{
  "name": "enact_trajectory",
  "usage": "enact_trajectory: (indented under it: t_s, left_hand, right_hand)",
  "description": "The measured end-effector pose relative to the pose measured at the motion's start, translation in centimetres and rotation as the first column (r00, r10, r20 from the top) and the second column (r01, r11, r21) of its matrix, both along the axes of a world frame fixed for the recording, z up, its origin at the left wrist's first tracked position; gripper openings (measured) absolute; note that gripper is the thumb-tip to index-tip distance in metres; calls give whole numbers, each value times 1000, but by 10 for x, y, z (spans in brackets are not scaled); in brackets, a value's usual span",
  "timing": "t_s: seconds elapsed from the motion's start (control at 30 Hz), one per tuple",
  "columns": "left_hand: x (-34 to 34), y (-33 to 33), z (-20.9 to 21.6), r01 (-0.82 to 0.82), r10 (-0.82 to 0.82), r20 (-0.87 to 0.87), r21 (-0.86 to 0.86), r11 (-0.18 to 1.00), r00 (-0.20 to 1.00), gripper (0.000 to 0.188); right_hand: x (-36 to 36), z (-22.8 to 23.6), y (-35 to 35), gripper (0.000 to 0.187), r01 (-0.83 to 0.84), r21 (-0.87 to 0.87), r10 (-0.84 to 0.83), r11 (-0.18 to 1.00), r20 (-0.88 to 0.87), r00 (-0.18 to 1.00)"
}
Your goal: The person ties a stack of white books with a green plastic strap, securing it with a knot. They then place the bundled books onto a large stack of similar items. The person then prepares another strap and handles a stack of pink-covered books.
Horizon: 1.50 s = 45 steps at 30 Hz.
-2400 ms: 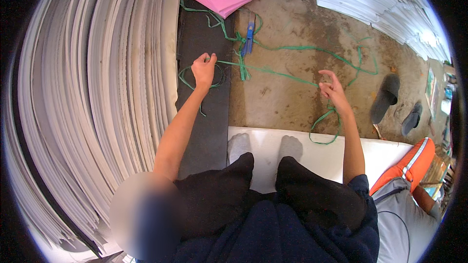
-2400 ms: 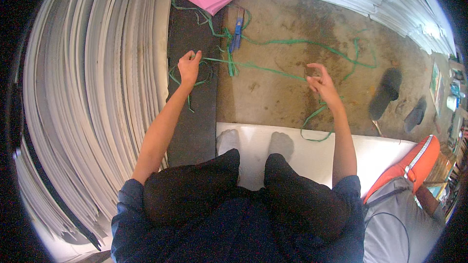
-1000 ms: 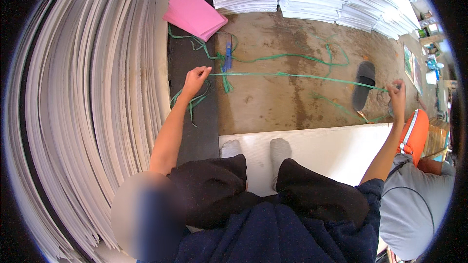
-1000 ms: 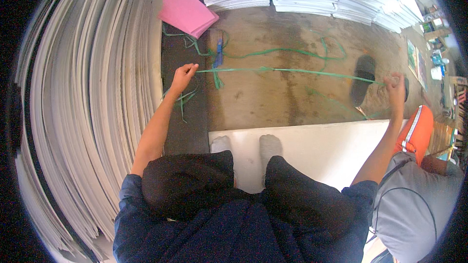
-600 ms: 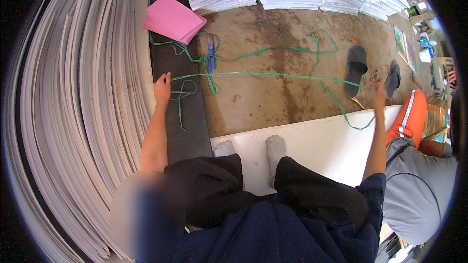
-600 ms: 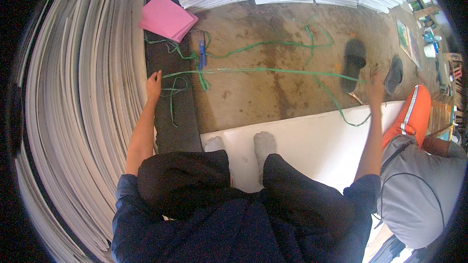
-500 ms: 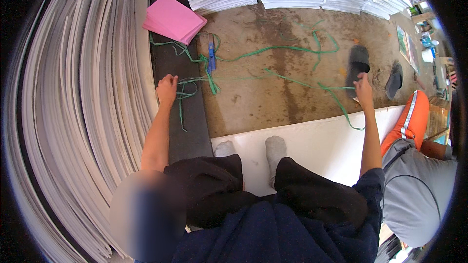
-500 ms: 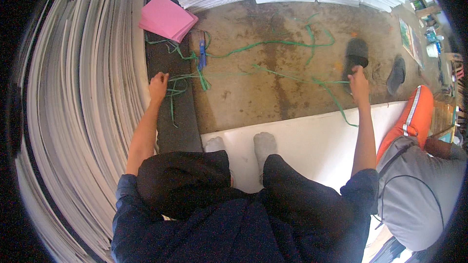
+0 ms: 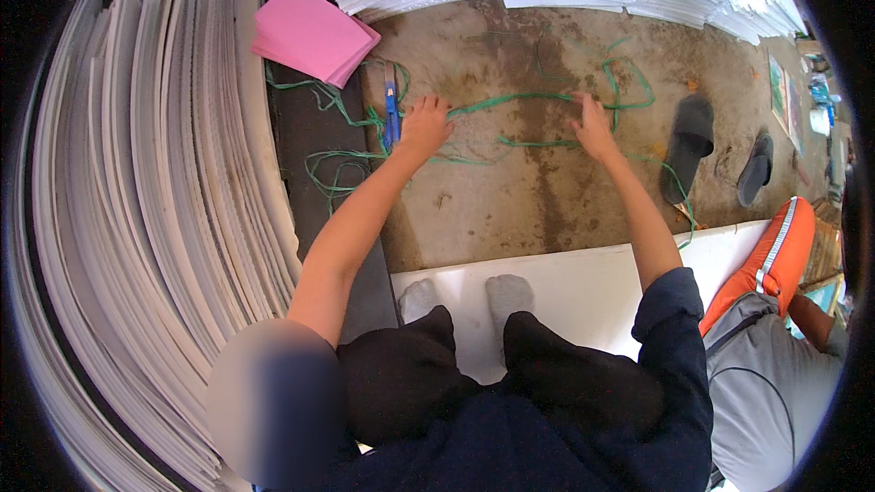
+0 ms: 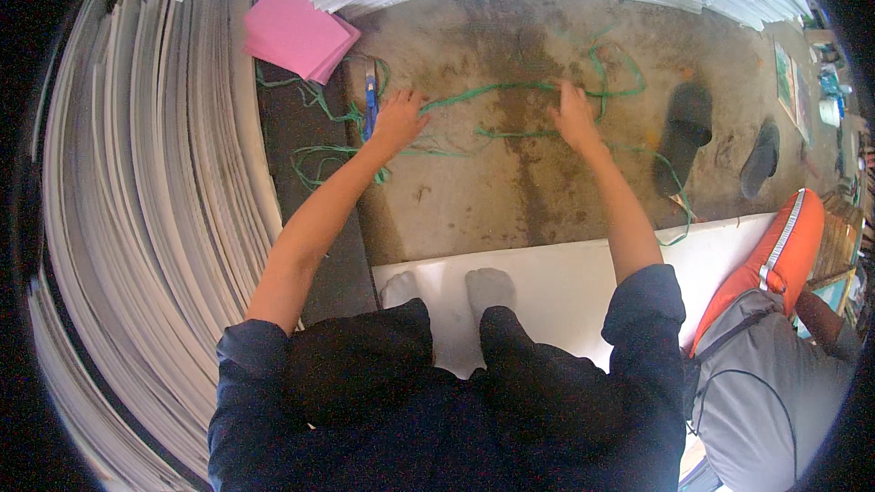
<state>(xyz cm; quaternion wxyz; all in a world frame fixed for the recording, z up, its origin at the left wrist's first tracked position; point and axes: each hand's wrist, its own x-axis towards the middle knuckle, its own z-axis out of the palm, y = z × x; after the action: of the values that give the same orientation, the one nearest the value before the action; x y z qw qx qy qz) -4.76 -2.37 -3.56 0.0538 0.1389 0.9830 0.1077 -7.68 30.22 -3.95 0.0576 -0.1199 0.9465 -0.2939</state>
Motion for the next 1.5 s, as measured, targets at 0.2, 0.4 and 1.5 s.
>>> enact_trajectory:
  t_s: [0.2, 0.4, 1.5]
  left_hand:
    - [-13, 19, -23, -93, 95, 49, -50, 994, 994, 31]
    - [-9, 24, -1, -214, 91, 245, 541, 814, 965, 23]
    - [70, -89, 176, -247, 118, 217, 879, 408, 969, 33]
  right_hand:
    - [3, 5, -14, 49, -64, -11, 65, 998, 83, 994]
    - [-6, 35, -38, 55, -133, -32, 123, 991, -214, 969]
    - [24, 209, -210, 53, -459, -187, 451, 869, -86, 889]
